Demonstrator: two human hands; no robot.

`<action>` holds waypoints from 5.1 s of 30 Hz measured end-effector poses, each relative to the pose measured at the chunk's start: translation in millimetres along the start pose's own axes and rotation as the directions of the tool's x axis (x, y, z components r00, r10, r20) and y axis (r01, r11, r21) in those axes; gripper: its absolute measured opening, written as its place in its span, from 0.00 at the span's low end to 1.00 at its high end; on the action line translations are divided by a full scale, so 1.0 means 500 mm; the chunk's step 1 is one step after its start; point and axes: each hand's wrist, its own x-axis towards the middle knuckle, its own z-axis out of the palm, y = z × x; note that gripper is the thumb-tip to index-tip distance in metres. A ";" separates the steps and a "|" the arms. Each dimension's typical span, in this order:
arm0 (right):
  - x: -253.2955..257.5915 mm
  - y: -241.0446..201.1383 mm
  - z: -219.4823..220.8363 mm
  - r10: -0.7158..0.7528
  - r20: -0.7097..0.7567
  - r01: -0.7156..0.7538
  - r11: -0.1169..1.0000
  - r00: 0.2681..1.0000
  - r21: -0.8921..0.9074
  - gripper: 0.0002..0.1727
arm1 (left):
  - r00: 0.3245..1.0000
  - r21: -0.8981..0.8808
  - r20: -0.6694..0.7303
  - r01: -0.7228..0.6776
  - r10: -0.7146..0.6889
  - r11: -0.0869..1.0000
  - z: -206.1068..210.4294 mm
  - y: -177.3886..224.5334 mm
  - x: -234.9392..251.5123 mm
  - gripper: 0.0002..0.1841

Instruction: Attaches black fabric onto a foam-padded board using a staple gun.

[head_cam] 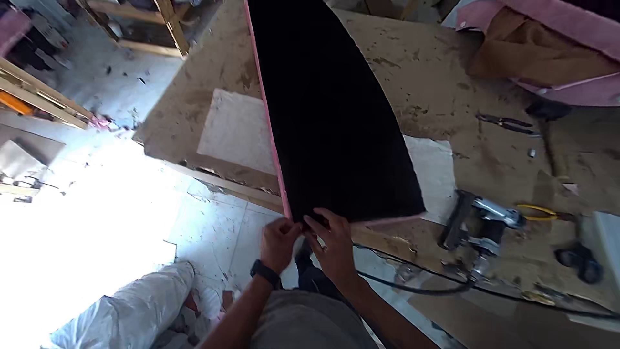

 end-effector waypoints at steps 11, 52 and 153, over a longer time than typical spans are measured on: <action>-0.053 0.052 0.084 -0.147 -0.097 0.152 0.987 0.984 0.048 0.10 | 0.993 -0.129 -0.114 -0.027 0.013 0.991 0.034 -0.077 -0.013 0.08; -0.101 0.624 -0.444 0.957 -0.194 -0.957 0.247 0.216 0.154 0.32 | 0.888 -0.498 0.379 0.433 -0.260 0.751 0.002 -0.108 0.064 0.37; -0.014 -0.285 -0.104 0.762 0.318 -0.821 0.560 0.564 0.115 0.14 | 0.733 -0.414 0.680 0.366 0.016 0.834 -0.061 -0.166 0.149 0.45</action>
